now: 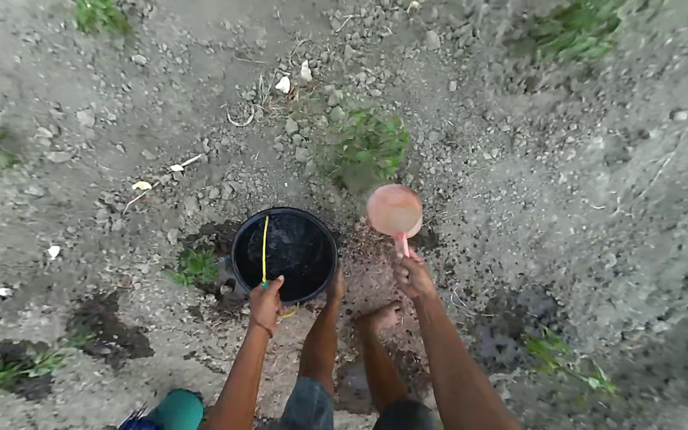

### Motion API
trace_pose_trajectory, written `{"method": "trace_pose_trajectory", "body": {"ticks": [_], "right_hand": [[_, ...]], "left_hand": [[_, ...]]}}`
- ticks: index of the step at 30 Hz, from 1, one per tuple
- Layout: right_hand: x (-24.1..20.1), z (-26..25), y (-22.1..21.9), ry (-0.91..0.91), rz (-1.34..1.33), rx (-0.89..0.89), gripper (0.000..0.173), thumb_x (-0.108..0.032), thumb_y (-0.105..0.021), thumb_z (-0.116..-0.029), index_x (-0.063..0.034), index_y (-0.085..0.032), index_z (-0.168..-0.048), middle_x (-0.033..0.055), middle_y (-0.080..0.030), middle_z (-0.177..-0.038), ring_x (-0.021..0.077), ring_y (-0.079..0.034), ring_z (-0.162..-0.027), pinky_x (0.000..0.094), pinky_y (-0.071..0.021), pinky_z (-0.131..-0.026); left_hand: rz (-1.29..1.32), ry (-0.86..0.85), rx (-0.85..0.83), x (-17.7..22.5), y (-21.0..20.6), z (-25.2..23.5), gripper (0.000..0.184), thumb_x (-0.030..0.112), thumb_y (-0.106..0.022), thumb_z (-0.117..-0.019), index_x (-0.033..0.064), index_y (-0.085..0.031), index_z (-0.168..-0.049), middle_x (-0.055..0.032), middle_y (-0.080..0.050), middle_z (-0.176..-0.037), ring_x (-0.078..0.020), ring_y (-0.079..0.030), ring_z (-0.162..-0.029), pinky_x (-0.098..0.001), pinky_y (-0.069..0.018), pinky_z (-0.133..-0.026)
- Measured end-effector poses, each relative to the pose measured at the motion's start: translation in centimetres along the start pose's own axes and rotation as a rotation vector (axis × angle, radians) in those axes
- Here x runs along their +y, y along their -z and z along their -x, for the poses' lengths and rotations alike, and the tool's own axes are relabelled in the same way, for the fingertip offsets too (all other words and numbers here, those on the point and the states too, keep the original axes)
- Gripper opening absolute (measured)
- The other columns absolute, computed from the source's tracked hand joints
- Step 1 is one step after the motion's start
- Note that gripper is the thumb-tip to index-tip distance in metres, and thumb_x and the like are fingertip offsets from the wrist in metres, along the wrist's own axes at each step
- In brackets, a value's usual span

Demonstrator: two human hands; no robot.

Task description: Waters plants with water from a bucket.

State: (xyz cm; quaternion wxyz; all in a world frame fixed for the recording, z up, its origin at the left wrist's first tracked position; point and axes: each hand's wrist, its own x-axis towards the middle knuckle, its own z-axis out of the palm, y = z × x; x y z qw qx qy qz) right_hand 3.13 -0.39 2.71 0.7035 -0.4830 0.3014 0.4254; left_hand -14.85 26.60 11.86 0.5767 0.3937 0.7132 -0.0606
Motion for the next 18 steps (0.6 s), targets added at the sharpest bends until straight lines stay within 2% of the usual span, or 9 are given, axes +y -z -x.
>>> {"method": "trace_pose_trajectory", "body": {"ticks": [4,6,9,12,15,18], "right_hand": [[-0.8,-1.6,0.3,0.014,-0.028,0.034,0.027,-0.002,-0.035,-0.1025,-0.0081,-0.051,-0.123,-0.0056,-0.055,-0.065,-0.0015,-0.042,-0.040,0.0134,-0.0360,-0.036],[-1.5,-1.5,0.7,0.013,-0.024,0.065,0.025,-0.002,-0.034,-0.1039,-0.0094,-0.052,-0.120,-0.0062,-0.054,-0.064,-0.0021,-0.041,-0.040,0.0129,-0.0358,-0.036],[-2.7,-1.0,1.1,0.018,-0.003,0.121,0.022,-0.001,-0.036,-0.1038,-0.0088,-0.051,-0.117,-0.0057,-0.052,-0.062,-0.0014,-0.040,-0.040,0.0136,-0.0346,-0.036],[-3.6,-0.7,1.5,0.010,0.097,0.218,0.015,-0.001,-0.041,-0.1047,-0.0064,-0.052,-0.113,-0.0039,-0.053,-0.064,-0.0004,-0.040,-0.041,0.0144,-0.0346,-0.036],[-4.2,-1.0,1.8,-0.002,0.221,0.338,0.016,0.000,-0.048,-0.1029,-0.0034,-0.054,-0.117,-0.0023,-0.051,-0.063,0.0027,-0.042,-0.042,0.0174,-0.0350,-0.037],[-4.8,-1.2,1.8,0.009,0.363,0.434,0.024,-0.001,-0.056,-0.1005,0.0003,-0.058,-0.125,0.0008,-0.053,-0.068,0.0061,-0.044,-0.046,0.0213,-0.0368,-0.040]], "left_hand": [[0.003,0.012,-0.012,0.5,1.7,-1.0,0.039,0.021,-0.052,-0.1078,0.0143,-0.044,-0.071,0.0073,-0.032,-0.046,-0.0063,-0.033,-0.036,-0.0232,-0.0382,-0.038],[-0.002,0.011,-0.006,0.3,2.5,-1.1,0.034,0.019,-0.053,-0.1074,0.0120,-0.047,-0.075,0.0071,-0.034,-0.047,-0.0068,-0.036,-0.036,-0.0244,-0.0430,-0.040],[-0.058,0.001,0.015,-0.3,3.7,-1.6,0.026,0.019,-0.054,-0.1071,0.0055,-0.052,-0.084,0.0034,-0.043,-0.053,-0.0098,-0.047,-0.042,-0.0275,-0.0518,-0.047],[-0.164,-0.048,0.023,-0.4,4.4,-1.7,0.028,0.021,-0.052,-0.1079,-0.0004,-0.059,-0.091,-0.0003,-0.056,-0.061,-0.0097,-0.056,-0.053,-0.0254,-0.0527,-0.057],[-0.085,-0.035,0.013,-0.5,4.1,-1.4,0.035,0.023,-0.047,-0.1099,0.0070,-0.052,-0.079,0.0015,-0.049,-0.057,-0.0114,-0.051,-0.047,-0.0292,-0.0542,-0.053],[0.033,-0.010,-0.027,-0.5,2.6,-0.5,0.040,0.025,-0.046,-0.1101,0.0145,-0.046,-0.071,0.0055,-0.040,-0.052,-0.0088,-0.042,-0.042,-0.0263,-0.0474,-0.046]]}}
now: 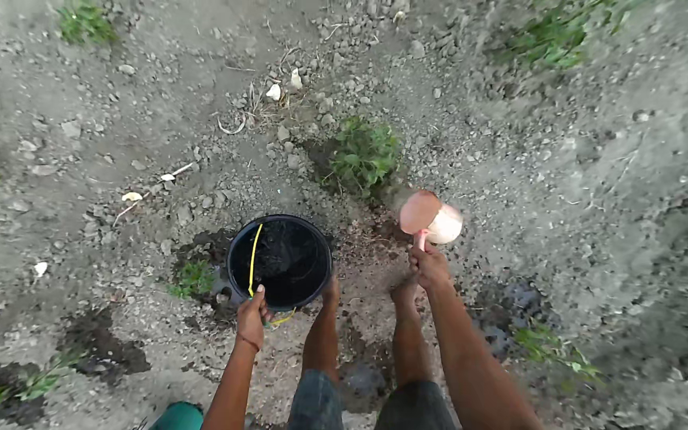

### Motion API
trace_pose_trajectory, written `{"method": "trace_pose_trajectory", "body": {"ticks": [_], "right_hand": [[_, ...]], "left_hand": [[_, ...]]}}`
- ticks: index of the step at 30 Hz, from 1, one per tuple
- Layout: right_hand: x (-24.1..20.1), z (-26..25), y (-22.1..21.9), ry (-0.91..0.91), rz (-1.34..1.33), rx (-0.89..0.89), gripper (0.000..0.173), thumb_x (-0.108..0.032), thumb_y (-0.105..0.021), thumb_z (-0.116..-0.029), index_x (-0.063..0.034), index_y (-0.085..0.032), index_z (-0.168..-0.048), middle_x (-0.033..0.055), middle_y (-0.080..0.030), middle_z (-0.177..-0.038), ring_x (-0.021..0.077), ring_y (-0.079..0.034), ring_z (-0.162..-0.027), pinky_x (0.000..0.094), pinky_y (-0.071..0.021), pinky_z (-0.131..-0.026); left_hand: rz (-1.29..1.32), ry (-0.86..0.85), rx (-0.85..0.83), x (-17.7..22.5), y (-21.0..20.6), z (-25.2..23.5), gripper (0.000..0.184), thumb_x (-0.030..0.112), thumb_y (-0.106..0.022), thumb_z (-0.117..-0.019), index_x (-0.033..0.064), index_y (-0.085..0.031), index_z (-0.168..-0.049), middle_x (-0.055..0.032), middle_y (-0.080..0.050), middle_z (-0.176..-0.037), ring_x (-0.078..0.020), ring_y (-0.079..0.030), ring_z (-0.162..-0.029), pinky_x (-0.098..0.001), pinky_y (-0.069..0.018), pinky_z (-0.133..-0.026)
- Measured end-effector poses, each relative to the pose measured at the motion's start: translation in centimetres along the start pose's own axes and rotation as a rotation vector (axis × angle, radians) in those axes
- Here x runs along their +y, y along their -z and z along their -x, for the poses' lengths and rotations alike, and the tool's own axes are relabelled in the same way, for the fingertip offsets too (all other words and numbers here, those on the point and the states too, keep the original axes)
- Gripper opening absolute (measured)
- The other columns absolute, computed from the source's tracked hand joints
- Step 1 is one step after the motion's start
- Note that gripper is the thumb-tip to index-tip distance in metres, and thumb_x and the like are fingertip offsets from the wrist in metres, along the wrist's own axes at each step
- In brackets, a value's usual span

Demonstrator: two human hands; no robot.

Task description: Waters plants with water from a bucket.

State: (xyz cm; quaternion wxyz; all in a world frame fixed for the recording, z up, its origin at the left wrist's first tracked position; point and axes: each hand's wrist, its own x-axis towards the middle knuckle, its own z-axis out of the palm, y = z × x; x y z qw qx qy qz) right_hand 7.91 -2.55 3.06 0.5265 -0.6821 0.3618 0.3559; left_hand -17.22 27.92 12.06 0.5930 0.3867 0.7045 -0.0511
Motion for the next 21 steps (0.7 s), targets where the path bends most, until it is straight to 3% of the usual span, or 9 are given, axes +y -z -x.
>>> {"method": "trace_pose_trajectory", "body": {"ticks": [4,6,8,9,12,15,18,20,21], "right_hand": [[-0.5,0.4,0.8,0.087,0.323,0.024,0.034,-0.006,-0.062,-0.0977,0.0016,-0.061,-0.130,0.0087,-0.060,-0.079,0.0139,-0.052,-0.056,0.0330,-0.0470,-0.052],[-1.0,1.1,1.5,0.128,0.503,0.015,0.036,-0.011,-0.063,-0.0964,0.0007,-0.064,-0.130,0.0156,-0.068,-0.092,0.0227,-0.063,-0.071,0.0436,-0.0545,-0.068],[-1.6,1.9,2.7,0.158,0.618,0.022,0.036,-0.013,-0.064,-0.0946,-0.0007,-0.067,-0.128,0.0213,-0.071,-0.105,0.0336,-0.069,-0.095,0.0556,-0.0539,-0.087],[-1.8,2.2,3.4,0.170,0.649,0.028,0.036,-0.014,-0.064,-0.0950,-0.0011,-0.067,-0.129,0.0228,-0.071,-0.108,0.0368,-0.069,-0.100,0.0588,-0.0523,-0.091],[-0.5,2.8,6.9,0.240,0.608,0.074,0.041,-0.016,-0.064,-0.0944,-0.0045,-0.067,-0.133,0.0208,-0.073,-0.109,0.0352,-0.070,-0.099,0.0588,-0.0538,-0.090],[1.5,4.9,13.0,0.359,0.199,0.007,0.035,-0.015,-0.067,-0.0916,0.0020,-0.070,-0.122,0.0118,-0.072,-0.095,0.0174,-0.067,-0.080,0.0402,-0.0580,-0.077],[0.9,9.8,21.0,0.378,-0.089,-0.265,0.026,-0.016,-0.067,-0.0877,0.0041,-0.070,-0.104,-0.0013,-0.066,-0.072,0.0032,-0.057,-0.056,0.0257,-0.0520,-0.054],[0.8,11.4,26.3,0.520,0.173,-0.431,0.025,-0.018,-0.068,-0.0912,0.0026,-0.075,-0.104,0.0047,-0.072,-0.078,0.0088,-0.065,-0.065,0.0307,-0.0579,-0.065],[0.0,11.9,28.2,0.581,0.394,-0.487,0.026,-0.020,-0.067,-0.0951,-0.0021,-0.076,-0.112,0.0110,-0.074,-0.085,0.0184,-0.069,-0.073,0.0397,-0.0595,-0.073]], "left_hand": [[-0.032,-0.036,0.055,0.1,-3.2,1.4,0.030,0.015,-0.060,-0.1026,0.0132,-0.049,-0.075,0.0079,-0.032,-0.047,-0.0059,-0.033,-0.036,-0.0234,-0.0396,-0.039],[-0.067,-0.037,0.086,0.2,-4.5,2.1,0.031,0.015,-0.061,-0.1017,0.0139,-0.047,-0.075,0.0078,-0.031,-0.046,-0.0062,-0.032,-0.036,-0.0241,-0.0393,-0.039],[-0.099,-0.042,0.081,0.1,-6.6,3.8,0.031,0.014,-0.062,-0.1015,0.0134,-0.048,-0.074,0.0074,-0.031,-0.046,-0.0061,-0.032,-0.035,-0.0239,-0.0389,-0.038],[-0.125,-0.053,0.065,0.1,-7.8,5.2,0.031,0.013,-0.062,-0.1012,0.0128,-0.048,-0.074,0.0073,-0.032,-0.046,-0.0057,-0.032,-0.035,-0.0232,-0.0381,-0.037],[-0.220,-0.104,-0.002,-0.3,-11.5,10.2,0.029,0.010,-0.062,-0.1004,0.0116,-0.048,-0.075,0.0069,-0.032,-0.046,-0.0052,-0.032,-0.036,-0.0219,-0.0369,-0.038],[-0.290,-0.157,-0.065,0.2,-15.4,16.0,0.028,0.008,-0.062,-0.0987,0.0113,-0.049,-0.074,0.0073,-0.034,-0.046,-0.0046,-0.034,-0.036,-0.0213,-0.0375,-0.038],[-0.344,-0.178,-0.133,0.6,-19.8,21.8,0.026,0.008,-0.061,-0.0971,0.0119,-0.050,-0.074,0.0076,-0.035,-0.046,-0.0044,-0.036,-0.036,-0.0212,-0.0396,-0.038],[-0.376,-0.185,-0.217,0.0,-23.3,25.2,0.024,0.008,-0.060,-0.0956,0.0126,-0.050,-0.074,0.0079,-0.036,-0.046,-0.0043,-0.037,-0.036,-0.0213,-0.0407,-0.039],[-0.397,-0.188,-0.262,-0.5,-25.3,26.7,0.024,0.008,-0.061,-0.0946,0.0129,-0.050,-0.074,0.0081,-0.036,-0.047,-0.0039,-0.037,-0.037,-0.0210,-0.0407,-0.039]]}}
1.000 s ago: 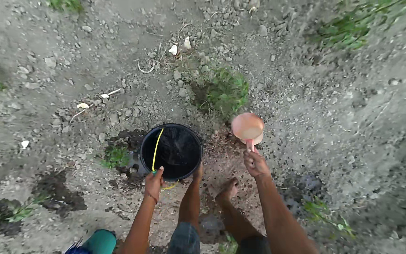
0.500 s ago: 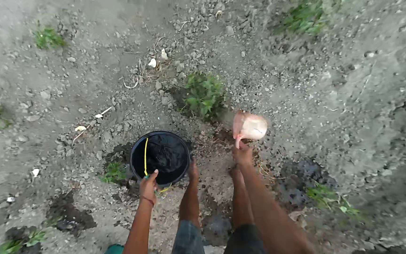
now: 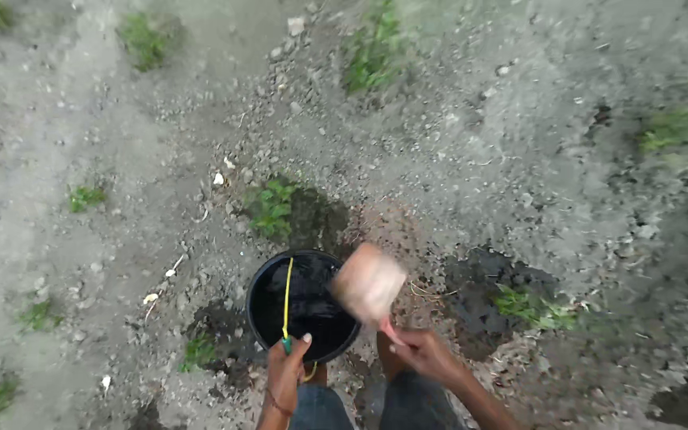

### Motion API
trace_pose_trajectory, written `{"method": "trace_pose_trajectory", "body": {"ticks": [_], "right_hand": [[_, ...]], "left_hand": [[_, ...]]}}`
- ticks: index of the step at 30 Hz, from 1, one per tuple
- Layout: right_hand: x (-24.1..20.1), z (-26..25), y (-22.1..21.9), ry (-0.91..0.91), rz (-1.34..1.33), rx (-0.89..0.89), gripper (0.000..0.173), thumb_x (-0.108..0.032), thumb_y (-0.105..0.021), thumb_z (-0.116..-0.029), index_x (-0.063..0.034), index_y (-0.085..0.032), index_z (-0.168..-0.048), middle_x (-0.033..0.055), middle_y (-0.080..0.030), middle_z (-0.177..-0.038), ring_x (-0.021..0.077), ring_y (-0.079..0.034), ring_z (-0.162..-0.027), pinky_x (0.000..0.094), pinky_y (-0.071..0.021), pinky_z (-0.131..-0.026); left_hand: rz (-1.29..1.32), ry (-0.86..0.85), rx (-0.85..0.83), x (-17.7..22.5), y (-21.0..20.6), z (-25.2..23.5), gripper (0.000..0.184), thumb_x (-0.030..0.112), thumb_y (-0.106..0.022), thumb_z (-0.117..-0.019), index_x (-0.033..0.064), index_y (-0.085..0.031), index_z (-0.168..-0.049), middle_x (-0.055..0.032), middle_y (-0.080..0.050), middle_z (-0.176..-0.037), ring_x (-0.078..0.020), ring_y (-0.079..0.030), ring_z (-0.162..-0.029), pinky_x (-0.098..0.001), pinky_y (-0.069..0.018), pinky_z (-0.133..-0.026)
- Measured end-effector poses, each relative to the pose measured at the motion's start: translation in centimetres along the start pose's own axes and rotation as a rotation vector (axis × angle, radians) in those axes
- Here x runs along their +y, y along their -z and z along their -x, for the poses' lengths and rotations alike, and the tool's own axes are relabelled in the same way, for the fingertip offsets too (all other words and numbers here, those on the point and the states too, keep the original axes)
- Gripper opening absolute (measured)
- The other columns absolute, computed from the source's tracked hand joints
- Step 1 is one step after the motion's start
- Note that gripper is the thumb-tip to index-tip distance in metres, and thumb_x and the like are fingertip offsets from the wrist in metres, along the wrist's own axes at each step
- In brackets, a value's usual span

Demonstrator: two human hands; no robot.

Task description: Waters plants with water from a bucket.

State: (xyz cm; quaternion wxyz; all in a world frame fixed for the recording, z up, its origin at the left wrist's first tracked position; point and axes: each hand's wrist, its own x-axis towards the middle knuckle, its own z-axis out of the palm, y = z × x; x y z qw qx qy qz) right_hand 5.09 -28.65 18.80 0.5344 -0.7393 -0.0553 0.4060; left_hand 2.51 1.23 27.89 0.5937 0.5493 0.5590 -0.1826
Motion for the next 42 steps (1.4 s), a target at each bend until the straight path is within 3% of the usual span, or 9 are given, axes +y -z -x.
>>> {"method": "trace_pose_trajectory", "body": {"ticks": [4,9,13,15,17,20,24,32,42], "right_hand": [[-3.5,-2.8,4.9,-0.299,0.668,-0.319,0.058,-0.012,-0.048,-0.1051,-0.0309,-0.039,-0.160,0.0323,-0.062,-0.127,0.0527,-0.066,-0.103,0.0676,-0.0535,-0.085],[-1.9,-9.9,11.1,-0.639,0.794,-0.216,0.043,0.000,-0.040,-0.1037,0.0076,-0.046,-0.146,0.0353,-0.052,-0.138,0.0510,-0.062,-0.117,0.0614,-0.0547,-0.090],[2.6,-11.1,15.5,-0.710,0.393,-0.115,0.045,-0.014,-0.061,-0.0973,0.0006,-0.056,-0.140,0.0282,-0.062,-0.133,0.0449,-0.061,-0.123,0.0644,-0.0493,-0.101],[5.1,-11.0,17.5,-0.629,0.043,0.075,0.036,-0.020,-0.068,-0.0970,0.0021,-0.066,-0.125,0.0216,-0.069,-0.108,0.0325,-0.067,-0.094,0.0522,-0.0552,-0.085],[6.3,-11.9,19.2,-0.605,-0.430,0.178,0.033,-0.012,-0.064,-0.0984,-0.0037,-0.061,-0.130,0.0024,-0.057,-0.077,0.0096,-0.046,-0.057,0.0284,-0.0409,-0.051],[7.3,-13.0,23.1,-0.533,-0.933,0.084,0.030,-0.009,-0.050,-0.0988,-0.0138,-0.057,-0.128,-0.0082,-0.049,-0.063,-0.0028,-0.036,-0.043,0.0145,-0.0306,-0.038],[9.1,-14.7,25.3,-0.352,-1.163,-0.179,0.019,-0.020,-0.073,-0.0833,-0.0209,-0.070,-0.102,-0.0093,-0.056,-0.062,-0.0036,-0.042,-0.040,0.0130,-0.0358,-0.036],[5.4,-19.9,29.9,-0.044,-1.211,-0.419,0.012,-0.029,-0.077,-0.0864,-0.0228,-0.075,-0.097,-0.0111,-0.060,-0.063,-0.0054,-0.048,-0.043,0.0118,-0.0379,-0.037],[-2.5,-32.7,35.5,-0.284,-0.930,0.087,0.025,-0.004,-0.055,-0.0906,-0.0078,-0.059,-0.114,-0.0067,-0.053,-0.063,0.0000,-0.041,-0.042,0.0164,-0.0341,-0.038]], "left_hand": [[-0.105,-0.054,-0.183,2.3,-8.7,2.4,0.023,0.011,-0.065,-0.0925,0.0126,-0.051,-0.075,0.0080,-0.037,-0.048,-0.0041,-0.037,-0.038,-0.0211,-0.0392,-0.040],[-0.173,-0.121,-0.379,6.2,-18.5,2.5,0.023,0.014,-0.067,-0.0921,0.0130,-0.049,-0.076,0.0075,-0.038,-0.050,-0.0048,-0.039,-0.039,-0.0222,-0.0406,-0.041],[-0.223,-0.153,-0.497,9.1,-25.9,1.2,0.025,0.017,-0.070,-0.0923,0.0121,-0.051,-0.077,0.0063,-0.040,-0.054,-0.0050,-0.038,-0.041,-0.0215,-0.0397,-0.043],[-0.250,-0.166,-0.543,10.7,-29.3,1.1,0.025,0.017,-0.072,-0.0907,0.0121,-0.052,-0.076,0.0059,-0.043,-0.057,-0.0043,-0.039,-0.042,-0.0211,-0.0401,-0.043],[-0.296,-0.167,-0.551,13.0,-31.9,0.8,0.025,0.017,-0.073,-0.0908,0.0109,-0.053,-0.077,0.0051,-0.046,-0.060,-0.0047,-0.041,-0.045,-0.0220,-0.0411,-0.046],[-0.397,-0.170,-0.563,16.1,-35.3,-0.7,0.022,0.022,-0.075,-0.0912,0.0079,-0.060,-0.083,0.0037,-0.050,-0.065,-0.0069,-0.044,-0.052,-0.0264,-0.0428,-0.052],[-0.406,-0.089,-0.490,18.7,-36.8,-4.0,0.029,0.034,-0.071,-0.0949,0.0073,-0.063,-0.088,0.0033,-0.051,-0.066,-0.0080,-0.045,-0.053,-0.0290,-0.0439,-0.054],[0.048,0.022,-0.189,22.2,-36.4,-11.6,0.055,0.042,-0.025,-0.1125,0.0150,-0.046,-0.070,0.0071,-0.039,-0.049,-0.0046,-0.040,-0.039,-0.0206,-0.0411,-0.041],[0.165,0.078,0.096,25.0,-33.7,-19.2,0.055,0.050,-0.030,-0.1114,0.0166,-0.040,-0.069,0.0062,-0.034,-0.047,-0.0070,-0.036,-0.035,-0.0236,-0.0404,-0.037]]}}
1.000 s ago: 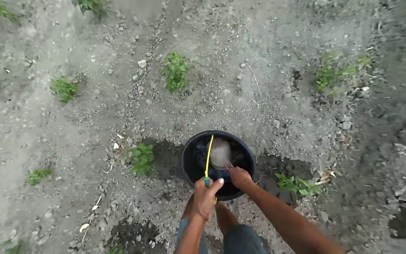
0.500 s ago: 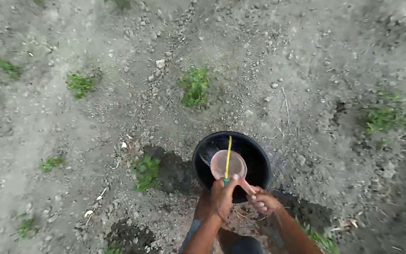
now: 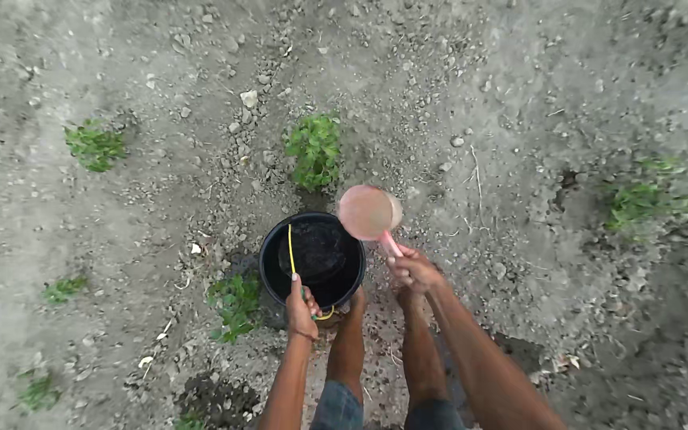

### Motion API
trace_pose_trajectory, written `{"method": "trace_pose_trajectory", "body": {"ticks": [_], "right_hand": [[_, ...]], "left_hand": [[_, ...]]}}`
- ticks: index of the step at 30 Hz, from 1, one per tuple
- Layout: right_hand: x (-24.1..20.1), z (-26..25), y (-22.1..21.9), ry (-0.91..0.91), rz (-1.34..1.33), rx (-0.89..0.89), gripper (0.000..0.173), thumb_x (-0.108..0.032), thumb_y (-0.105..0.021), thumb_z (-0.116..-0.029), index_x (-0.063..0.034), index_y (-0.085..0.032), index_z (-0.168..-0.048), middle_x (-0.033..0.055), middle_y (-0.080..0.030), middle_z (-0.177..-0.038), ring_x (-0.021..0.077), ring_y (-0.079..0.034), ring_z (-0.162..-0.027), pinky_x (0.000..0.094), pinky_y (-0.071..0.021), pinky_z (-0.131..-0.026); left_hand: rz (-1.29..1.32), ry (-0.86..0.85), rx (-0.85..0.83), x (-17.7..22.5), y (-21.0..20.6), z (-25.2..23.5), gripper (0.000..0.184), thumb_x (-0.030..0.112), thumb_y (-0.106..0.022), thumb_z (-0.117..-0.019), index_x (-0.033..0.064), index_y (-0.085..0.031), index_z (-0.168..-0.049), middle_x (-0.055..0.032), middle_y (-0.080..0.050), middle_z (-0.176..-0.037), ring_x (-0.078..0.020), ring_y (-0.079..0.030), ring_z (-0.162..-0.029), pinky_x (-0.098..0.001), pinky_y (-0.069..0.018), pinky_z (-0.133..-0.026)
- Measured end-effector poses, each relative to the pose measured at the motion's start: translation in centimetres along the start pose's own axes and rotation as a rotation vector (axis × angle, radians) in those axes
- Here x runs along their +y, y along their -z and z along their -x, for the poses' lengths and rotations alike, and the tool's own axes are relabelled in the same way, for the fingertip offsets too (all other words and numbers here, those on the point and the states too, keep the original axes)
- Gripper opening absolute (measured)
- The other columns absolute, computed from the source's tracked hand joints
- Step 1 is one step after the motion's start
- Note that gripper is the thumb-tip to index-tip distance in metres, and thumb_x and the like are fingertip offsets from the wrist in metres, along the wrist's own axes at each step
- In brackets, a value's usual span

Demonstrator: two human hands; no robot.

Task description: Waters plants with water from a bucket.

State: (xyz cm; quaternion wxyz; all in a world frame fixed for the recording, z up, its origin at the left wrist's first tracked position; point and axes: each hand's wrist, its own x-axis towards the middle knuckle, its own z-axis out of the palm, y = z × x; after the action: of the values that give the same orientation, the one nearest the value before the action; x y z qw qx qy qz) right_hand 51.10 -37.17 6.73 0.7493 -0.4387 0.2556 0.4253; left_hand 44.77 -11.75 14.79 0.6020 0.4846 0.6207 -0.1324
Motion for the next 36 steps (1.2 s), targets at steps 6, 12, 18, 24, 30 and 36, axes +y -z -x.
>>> {"method": "trace_pose_trajectory", "body": {"ticks": [6,12,18,24,30,36], "right_hand": [[-2.8,-7.2,2.6,-0.021,0.090,0.154,0.019,0.000,-0.052,-0.0990,-0.0023,-0.058,-0.117,-0.0051,-0.052,-0.064,0.0009,-0.041,-0.045,0.0163,-0.0352,-0.041],[-4.9,-8.0,3.2,-0.043,0.135,0.330,0.011,0.003,-0.052,-0.0995,-0.0018,-0.057,-0.108,-0.0022,-0.052,-0.063,0.0024,-0.041,-0.043,0.0166,-0.0350,-0.039],[-5.3,-7.8,1.8,-0.055,0.278,0.465,0.013,0.003,-0.057,-0.0981,0.0012,-0.060,-0.110,-0.0006,-0.053,-0.061,0.0043,-0.043,-0.043,0.0186,-0.0360,-0.039],[-4.2,-7.0,0.9,-0.002,0.382,0.531,0.012,0.004,-0.060,-0.0961,0.0020,-0.062,-0.107,0.0002,-0.053,-0.062,0.0053,-0.044,-0.044,0.0201,-0.0380,-0.040],[-3.2,-5.7,-0.9,0.066,0.538,0.522,0.024,0.000,-0.064,-0.0932,0.0034,-0.065,-0.117,0.0002,-0.056,-0.063,0.0062,-0.046,-0.045,0.0236,-0.0413,-0.042],[-1.3,-3.9,-2.2,0.162,0.938,0.606,0.028,-0.014,-0.066,-0.0914,0.0017,-0.070,-0.114,0.0067,-0.064,-0.074,0.0137,-0.057,-0.060,0.0375,-0.0502,-0.059]], "left_hand": [[-0.063,-0.045,0.043,-0.6,3.0,-2.5,0.050,0.034,-0.041,-0.1119,0.0174,-0.038,-0.064,0.0069,-0.033,-0.045,-0.0074,-0.036,-0.036,-0.0251,-0.0428,-0.040],[-0.222,-0.125,0.192,-1.2,6.2,-4.3,0.028,0.024,-0.050,-0.1096,-0.0035,-0.058,-0.106,-0.0067,-0.063,-0.073,-0.0107,-0.051,-0.044,-0.0280,-0.0511,-0.045],[-0.118,-0.057,0.394,-2.4,12.1,-11.4,0.039,0.028,-0.059,-0.1061,-0.0065,-0.057,-0.124,-0.0140,-0.064,-0.096,-0.0147,-0.065,-0.071,-0.0308,-0.0577,-0.067],[-0.137,0.095,0.321,-2.9,14.8,-17.3,0.052,0.037,-0.055,-0.1062,-0.0016,-0.051,-0.141,-0.0207,-0.055,-0.139,-0.0297,-0.055,-0.123,-0.0505,-0.0467,-0.097],[-0.109,0.159,0.208,-3.1,15.7,-20.3,0.040,0.042,-0.047,-0.1081,0.0048,-0.057,-0.118,-0.0114,-0.058,-0.113,-0.0259,-0.057,-0.108,-0.0546,-0.0479,-0.092],[-0.046,0.144,0.164,-3.0,15.8,-19.9,0.038,0.038,-0.048,-0.1083,0.0041,-0.054,-0.125,-0.0150,-0.056,-0.119,-0.0305,-0.059,-0.110,-0.0591,-0.0517,-0.086]]}}
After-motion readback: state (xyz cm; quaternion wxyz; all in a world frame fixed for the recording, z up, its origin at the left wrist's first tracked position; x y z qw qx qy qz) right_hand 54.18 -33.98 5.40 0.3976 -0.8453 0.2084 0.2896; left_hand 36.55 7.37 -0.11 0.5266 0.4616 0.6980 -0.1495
